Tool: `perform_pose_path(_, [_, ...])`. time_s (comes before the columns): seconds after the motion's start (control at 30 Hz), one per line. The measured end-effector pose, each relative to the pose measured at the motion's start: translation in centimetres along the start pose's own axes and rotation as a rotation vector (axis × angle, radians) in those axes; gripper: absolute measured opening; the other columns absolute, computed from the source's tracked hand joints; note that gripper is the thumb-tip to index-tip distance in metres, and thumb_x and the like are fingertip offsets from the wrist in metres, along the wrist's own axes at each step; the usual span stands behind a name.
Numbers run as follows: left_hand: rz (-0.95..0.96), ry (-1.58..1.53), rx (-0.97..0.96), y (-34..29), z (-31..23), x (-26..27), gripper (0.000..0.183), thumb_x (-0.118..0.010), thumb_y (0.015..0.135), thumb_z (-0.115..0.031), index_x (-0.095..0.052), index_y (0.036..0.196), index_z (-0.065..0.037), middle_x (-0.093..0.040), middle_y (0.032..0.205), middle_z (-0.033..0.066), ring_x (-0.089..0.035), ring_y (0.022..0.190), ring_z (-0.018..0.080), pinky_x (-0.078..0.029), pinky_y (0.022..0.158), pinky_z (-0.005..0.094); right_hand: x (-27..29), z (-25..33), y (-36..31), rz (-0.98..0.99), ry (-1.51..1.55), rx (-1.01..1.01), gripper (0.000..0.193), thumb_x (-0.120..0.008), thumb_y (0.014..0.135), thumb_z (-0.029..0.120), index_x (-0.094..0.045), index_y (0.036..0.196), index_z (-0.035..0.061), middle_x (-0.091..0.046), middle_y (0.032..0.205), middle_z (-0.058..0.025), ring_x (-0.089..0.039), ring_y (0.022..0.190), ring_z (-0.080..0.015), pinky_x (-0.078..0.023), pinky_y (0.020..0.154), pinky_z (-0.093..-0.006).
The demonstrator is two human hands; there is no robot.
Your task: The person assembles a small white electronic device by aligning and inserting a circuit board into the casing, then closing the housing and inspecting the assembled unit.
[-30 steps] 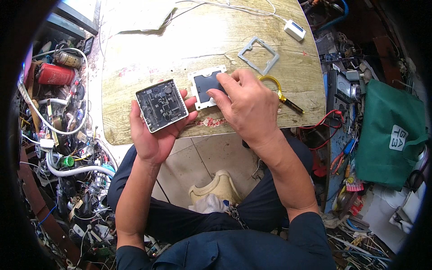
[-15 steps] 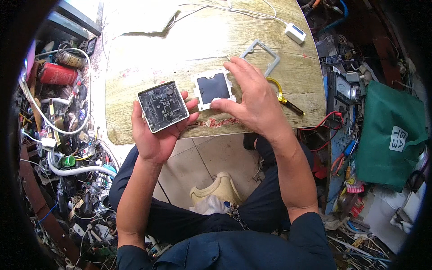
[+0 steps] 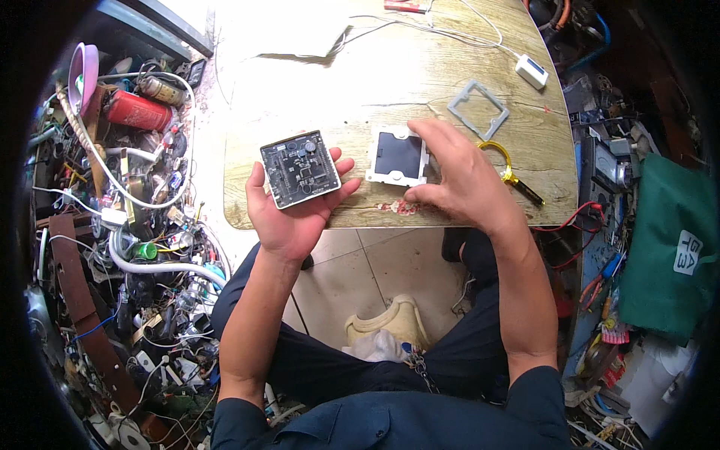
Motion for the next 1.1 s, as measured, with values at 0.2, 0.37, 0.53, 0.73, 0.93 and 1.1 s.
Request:
perform_pose_path(0.2, [-0.013, 0.241, -0.128, -0.3, -1.2, -0.6, 0.072, -0.034, 0.104, -0.054, -0.033, 0.158, -0.007, -0.053, 0.142, 0.0257, -0.058, 0.128, 0.0406, -0.051, 0.106, 0.0594, 0.1, 1.4, -0.8, -0.107, -0.136, 0.044, 0.098, -0.095, 0.063, 0.028, -0.049, 0.144, -0.001, -0.055, 0.142, -0.026, -0.054, 0.132, -0.0425, -0.046, 0.109, -0.0447])
perform_pose_path(0.37, [0.016, 0.696, -0.321, -2.2, -1.6, -3.8, 0.081, -0.061, 0.099, -0.027, -0.018, 0.163, -0.004, -0.05, 0.14, 0.018, -0.058, 0.125, 0.0273, -0.055, 0.1, 0.041, 0.7, 8.2, -2.0, -0.229, -0.174, 0.346, 0.105, -0.095, 0.063, 0.03, -0.044, 0.148, -0.004, -0.047, 0.152, -0.0287, -0.048, 0.14, -0.0469, -0.042, 0.115, -0.0499])
perform_pose_path(0.53, [0.021, 1.107, -0.572, -4.4, -0.5, -6.7, 0.099, -0.083, 0.085, -0.018, -0.021, 0.159, 0.005, -0.059, 0.125, 0.0202, -0.065, 0.113, 0.0278, -0.057, 0.088, 0.0362, -2.9, 13.1, -3.1, -0.283, -0.475, 0.509, 0.081, -0.083, 0.077, 0.013, -0.046, 0.146, -0.0056, -0.049, 0.148, -0.0304, -0.052, 0.136, -0.0471, -0.046, 0.111, -0.0538])
perform_pose_path(0.73, [-0.035, 1.466, -0.755, -5.0, 0.7, -7.5, 0.087, -0.077, 0.086, -0.022, -0.029, 0.154, 0.005, -0.06, 0.122, 0.0281, -0.064, 0.108, 0.0447, -0.055, 0.087, 0.049, -3.5, 13.3, -3.1, -0.329, -0.685, 0.238, 0.053, -0.062, 0.086, 0.004, -0.055, 0.136, -0.0108, -0.056, 0.138, -0.0321, -0.057, 0.127, -0.046, -0.049, 0.106, -0.0522])
perform_pose_path(0.93, [0.004, 1.713, -0.838, -5.1, 1.6, -8.6, 0.082, -0.076, 0.083, -0.022, -0.039, 0.152, 0.002, -0.06, 0.124, 0.0237, -0.064, 0.109, 0.0382, -0.056, 0.083, 0.0443, -3.6, 11.6, -3.9, -0.281, -0.673, 0.1, 0.066, -0.069, 0.081, 0.01, -0.05, 0.141, -0.0101, -0.055, 0.136, -0.0315, -0.059, 0.122, -0.0455, -0.049, 0.105, -0.0508])
perform_pose_path(1.1, [-0.02, 1.59, -0.745, -5.0, 0.2, -7.9, 0.073, -0.075, 0.091, -0.032, -0.044, 0.149, 0.002, -0.063, 0.123, 0.0209, -0.068, 0.099, 0.0315, -0.056, 0.082, 0.0415, -0.4, 8.0, -3.7, -0.299, -0.313, 0.062, 0.085, -0.083, 0.071, 0.018, -0.046, 0.143, -0.0077, -0.055, 0.135, -0.0289, -0.059, 0.124, -0.0422, -0.048, 0.105, -0.0465])
Point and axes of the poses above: each hand's wrist, its own y-axis towards the middle knuckle, its own x-axis out of the back of the hand, z = x × y, the point moved 5 cm from there along y, towards the middle knuckle
